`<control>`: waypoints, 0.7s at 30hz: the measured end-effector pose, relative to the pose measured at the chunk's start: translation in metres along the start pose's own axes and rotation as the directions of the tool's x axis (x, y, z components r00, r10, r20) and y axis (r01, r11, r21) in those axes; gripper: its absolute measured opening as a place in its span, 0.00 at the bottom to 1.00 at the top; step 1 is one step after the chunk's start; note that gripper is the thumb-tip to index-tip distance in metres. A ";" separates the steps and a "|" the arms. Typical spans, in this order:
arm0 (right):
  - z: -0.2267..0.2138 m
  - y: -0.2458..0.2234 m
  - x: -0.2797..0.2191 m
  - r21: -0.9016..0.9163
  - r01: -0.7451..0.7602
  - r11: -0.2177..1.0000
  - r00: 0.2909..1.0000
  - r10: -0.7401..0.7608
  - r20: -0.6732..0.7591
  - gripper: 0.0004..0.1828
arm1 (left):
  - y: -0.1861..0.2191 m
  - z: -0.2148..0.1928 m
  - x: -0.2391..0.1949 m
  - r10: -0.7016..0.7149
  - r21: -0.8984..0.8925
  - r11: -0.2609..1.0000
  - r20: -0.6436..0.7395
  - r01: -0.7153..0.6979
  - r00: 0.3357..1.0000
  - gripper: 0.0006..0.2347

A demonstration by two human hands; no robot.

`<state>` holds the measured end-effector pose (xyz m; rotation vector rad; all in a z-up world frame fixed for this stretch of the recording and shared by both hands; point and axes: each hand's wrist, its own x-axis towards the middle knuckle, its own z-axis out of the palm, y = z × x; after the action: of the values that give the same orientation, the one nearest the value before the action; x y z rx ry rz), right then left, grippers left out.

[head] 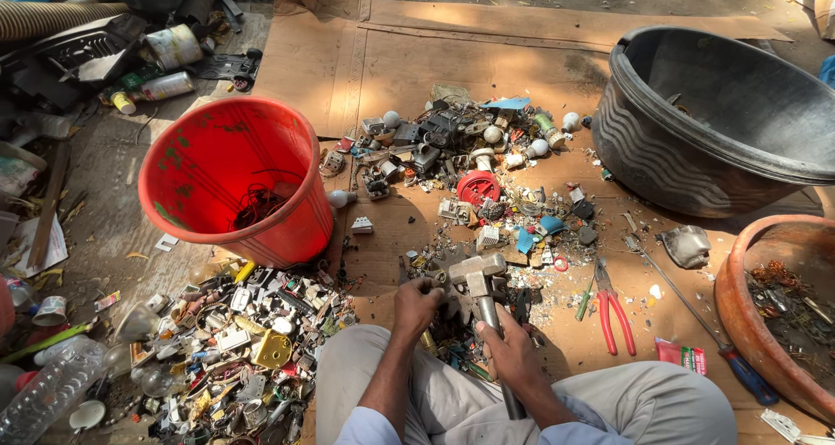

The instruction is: The person sits on a cardboard sheet and uses a hammer and pliers to break apart and dismantle small electronic components. They repeatedly strike a metal object held in their left hand with a hammer in their right hand, occasionally using pliers to pull or adjust parts. Debris from the dismantled items accumulates on the cardboard around them.

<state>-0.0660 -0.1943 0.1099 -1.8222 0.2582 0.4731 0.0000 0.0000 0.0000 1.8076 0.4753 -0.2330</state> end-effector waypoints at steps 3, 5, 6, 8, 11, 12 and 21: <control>-0.001 0.001 0.000 0.050 -0.048 0.998 0.999 0.048 -0.003 0.29 | 0.008 0.001 -0.011 0.281 0.080 0.958 -0.108 -0.274 0.953 0.15; 0.001 0.003 -0.001 -0.002 -0.074 0.997 0.997 0.074 -0.015 0.27 | 0.013 0.003 -0.014 0.332 0.192 0.935 -0.187 -0.297 0.924 0.14; 0.001 0.003 -0.001 -0.028 -0.087 0.996 0.996 0.087 -0.022 0.27 | 0.016 0.003 -0.013 0.361 0.249 0.919 -0.223 -0.305 0.905 0.15; 0.000 0.004 -0.001 -0.038 -0.042 0.998 0.999 0.041 -0.021 0.27 | 0.018 0.004 -0.012 0.385 0.288 0.903 -0.209 -0.319 0.899 0.14; 0.004 0.008 0.001 -0.038 -0.010 0.999 1.000 0.009 -0.023 0.31 | 0.016 0.007 -0.019 0.452 0.340 0.863 -0.191 -0.373 0.871 0.09; 0.005 0.008 0.002 -0.036 -0.002 0.999 1.000 0.002 -0.027 0.32 | 0.017 0.008 -0.022 0.481 0.355 0.846 -0.186 -0.398 0.857 0.08; 0.005 0.002 0.017 -0.671 0.069 0.738 0.983 -0.165 -0.080 0.36 | 0.031 0.002 -0.036 0.543 0.467 0.749 -0.023 -0.471 0.840 0.05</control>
<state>-0.0527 -0.1896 0.0992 -2.5711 0.0549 0.3744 -0.0189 -0.0157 0.0410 2.3469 0.0072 0.2082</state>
